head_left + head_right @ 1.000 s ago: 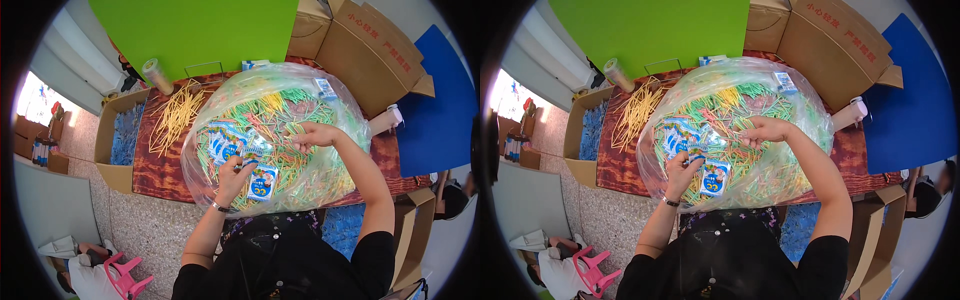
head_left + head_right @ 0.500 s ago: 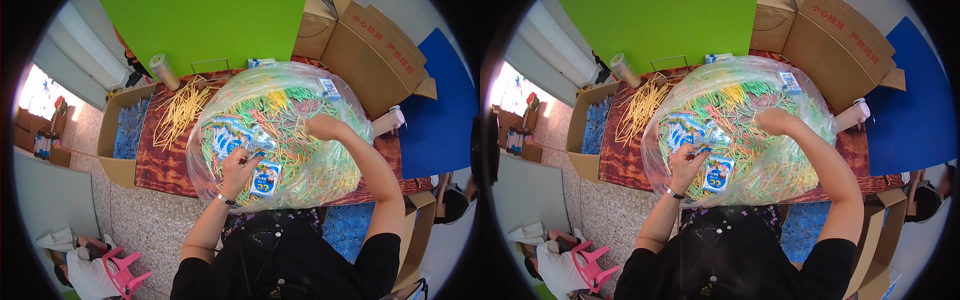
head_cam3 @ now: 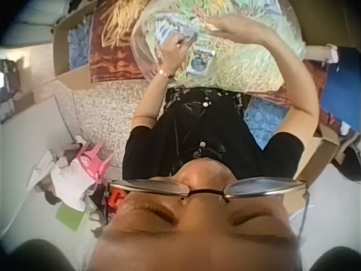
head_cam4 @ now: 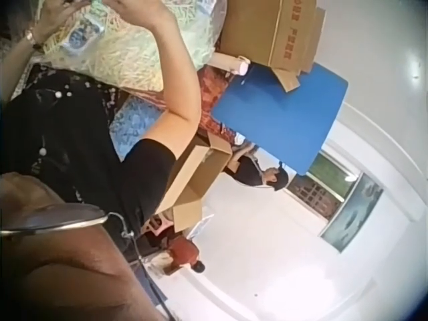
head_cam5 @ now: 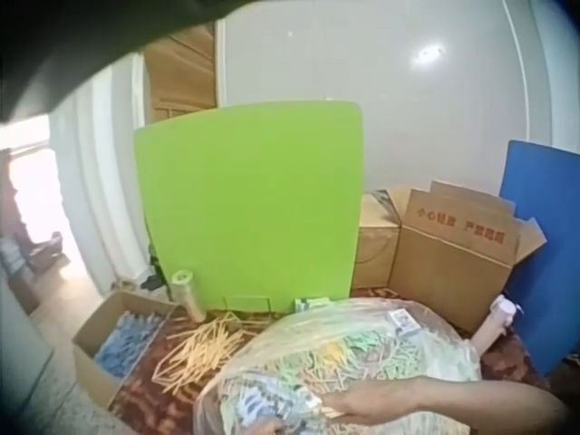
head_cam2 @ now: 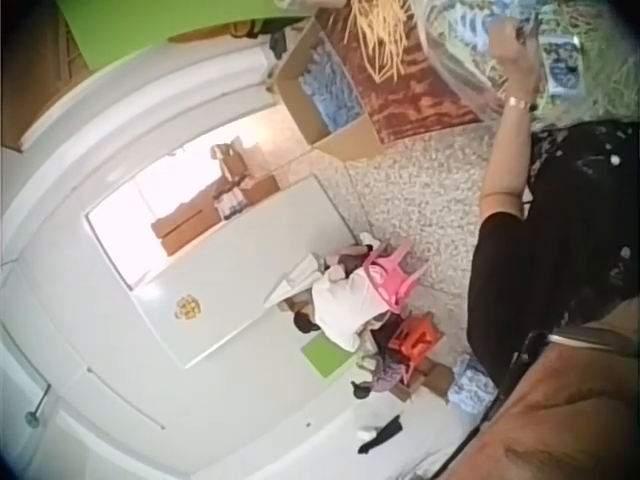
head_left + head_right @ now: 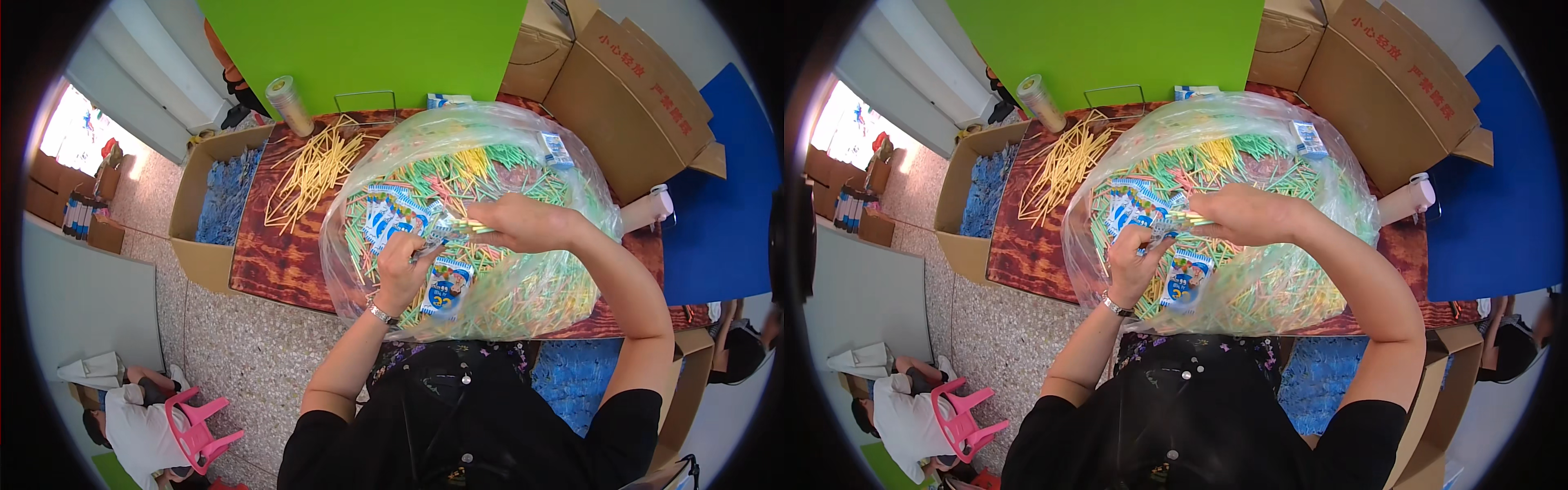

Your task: Picking specific blue packaged items from a large bag containing mixed-color items and placing them into a box.

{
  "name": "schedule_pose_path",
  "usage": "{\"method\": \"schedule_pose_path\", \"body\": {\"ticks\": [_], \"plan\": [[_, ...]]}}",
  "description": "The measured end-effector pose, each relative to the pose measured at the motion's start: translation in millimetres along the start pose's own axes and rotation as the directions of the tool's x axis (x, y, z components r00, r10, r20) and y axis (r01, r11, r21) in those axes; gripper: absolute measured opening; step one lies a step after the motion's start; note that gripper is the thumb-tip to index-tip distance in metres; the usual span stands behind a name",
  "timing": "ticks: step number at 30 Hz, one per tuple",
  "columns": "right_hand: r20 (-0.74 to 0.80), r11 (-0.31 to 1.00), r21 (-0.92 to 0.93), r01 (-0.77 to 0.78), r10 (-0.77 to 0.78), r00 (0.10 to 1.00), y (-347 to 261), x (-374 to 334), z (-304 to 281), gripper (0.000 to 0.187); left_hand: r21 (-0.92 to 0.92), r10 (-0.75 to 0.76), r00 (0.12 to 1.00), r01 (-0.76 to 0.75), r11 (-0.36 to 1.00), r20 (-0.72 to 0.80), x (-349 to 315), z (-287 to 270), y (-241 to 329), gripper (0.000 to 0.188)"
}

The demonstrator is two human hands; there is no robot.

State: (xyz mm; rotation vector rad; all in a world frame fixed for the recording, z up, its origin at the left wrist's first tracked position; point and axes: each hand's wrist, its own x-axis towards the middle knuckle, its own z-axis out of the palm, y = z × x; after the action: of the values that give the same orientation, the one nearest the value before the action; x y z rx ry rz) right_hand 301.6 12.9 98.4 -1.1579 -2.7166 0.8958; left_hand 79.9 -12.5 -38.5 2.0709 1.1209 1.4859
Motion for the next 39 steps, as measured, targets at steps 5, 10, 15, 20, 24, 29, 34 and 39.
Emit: {"method": "schedule_pose_path", "body": {"ticks": [5,10,15,20,24,29,34,39], "plan": [[0.049,0.992,-0.121,0.030,-0.024,0.999,-4.3,6.5,-0.2,0.030,0.007,0.028,1.000,-0.028,1.000,0.002,1.3,-3.0,0.6,0.029],[0.128,0.971,-0.238,-0.003,0.035,0.991,-9.8,13.7,-5.8,0.025,0.033,0.109,0.994,-0.110,0.993,0.021,2.4,-6.9,-1.2,0.028],[0.186,0.929,-0.370,-0.015,0.090,0.978,-12.9,23.6,-9.7,0.029,0.044,0.170,0.984,-0.173,0.984,0.058,4.1,-3.9,1.2,0.026],[0.263,0.891,-0.449,-0.064,0.200,0.944,-41.8,36.6,-26.2,0.024,0.012,0.110,0.993,-0.111,0.994,0.040,6.1,-3.4,5.3,0.025],[0.135,0.860,-0.503,-0.084,0.174,0.976,-46.0,32.8,-21.7,0.021,0.012,0.011,0.999,-0.012,1.000,0.038,3.9,-3.8,5.6,0.027],[0.171,0.858,-0.512,-0.031,0.138,0.976,-44.6,31.4,-25.6,0.023,0.012,0.113,0.993,-0.113,0.993,0.025,8.1,0.3,5.0,0.026],[0.201,0.860,-0.509,-0.027,0.150,0.968,-50.1,39.5,-21.6,0.035,-0.032,0.226,0.974,-0.226,0.974,0.016,17.4,0.6,8.3,0.024],[-0.121,0.946,-0.318,-0.067,0.030,0.992,-47.3,20.0,-42.8,0.056,-0.165,-0.028,0.995,0.044,0.985,0.095,4.8,-6.8,-5.5,0.024]]}}
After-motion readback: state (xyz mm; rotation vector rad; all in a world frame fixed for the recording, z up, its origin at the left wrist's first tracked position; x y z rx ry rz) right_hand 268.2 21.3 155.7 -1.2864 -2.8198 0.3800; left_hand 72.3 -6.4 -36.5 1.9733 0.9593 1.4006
